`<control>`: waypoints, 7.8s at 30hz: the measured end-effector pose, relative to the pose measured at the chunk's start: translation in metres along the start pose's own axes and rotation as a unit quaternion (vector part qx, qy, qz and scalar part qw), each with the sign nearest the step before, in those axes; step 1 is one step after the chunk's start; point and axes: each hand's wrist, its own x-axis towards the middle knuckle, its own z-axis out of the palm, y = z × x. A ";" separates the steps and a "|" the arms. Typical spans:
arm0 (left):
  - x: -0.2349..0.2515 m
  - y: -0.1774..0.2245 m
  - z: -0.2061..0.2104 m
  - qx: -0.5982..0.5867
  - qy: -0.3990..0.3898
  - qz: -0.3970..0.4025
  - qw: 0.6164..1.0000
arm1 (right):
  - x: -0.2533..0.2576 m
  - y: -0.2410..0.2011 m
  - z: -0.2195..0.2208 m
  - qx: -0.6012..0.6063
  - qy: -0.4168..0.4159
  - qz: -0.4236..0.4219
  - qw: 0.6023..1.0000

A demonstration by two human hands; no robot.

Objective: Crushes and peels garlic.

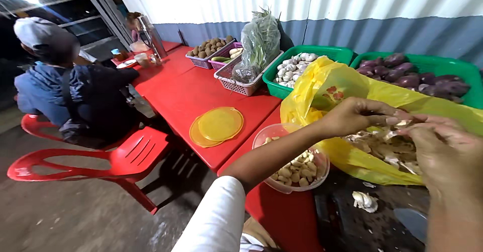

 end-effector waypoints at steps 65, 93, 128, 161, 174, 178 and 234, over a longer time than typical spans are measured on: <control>0.002 -0.006 0.016 -0.175 0.068 -0.134 0.973 | 0.000 -0.022 -0.009 -0.012 0.056 -0.003 0.998; -0.101 0.030 -0.072 0.415 -0.127 -0.232 0.871 | -0.001 -0.016 -0.002 -0.314 -0.088 0.086 0.941; -0.218 0.060 -0.023 0.455 -0.104 -0.288 0.836 | -0.112 -0.026 -0.017 -0.324 -0.440 0.005 0.838; -0.002 -0.005 0.076 0.056 0.206 -0.019 0.977 | 0.000 -0.014 -0.014 0.147 0.043 0.117 0.981; 0.002 -0.022 0.101 0.242 0.219 -0.042 0.944 | 0.000 -0.014 -0.002 0.135 0.096 0.217 0.962; 0.002 -0.026 0.100 0.229 0.233 -0.037 0.944 | 0.000 -0.014 -0.003 0.175 0.096 0.239 0.950; 0.001 0.009 0.063 -0.129 0.208 -0.080 0.966 | 0.004 0.018 -0.025 -0.244 0.087 -0.011 0.966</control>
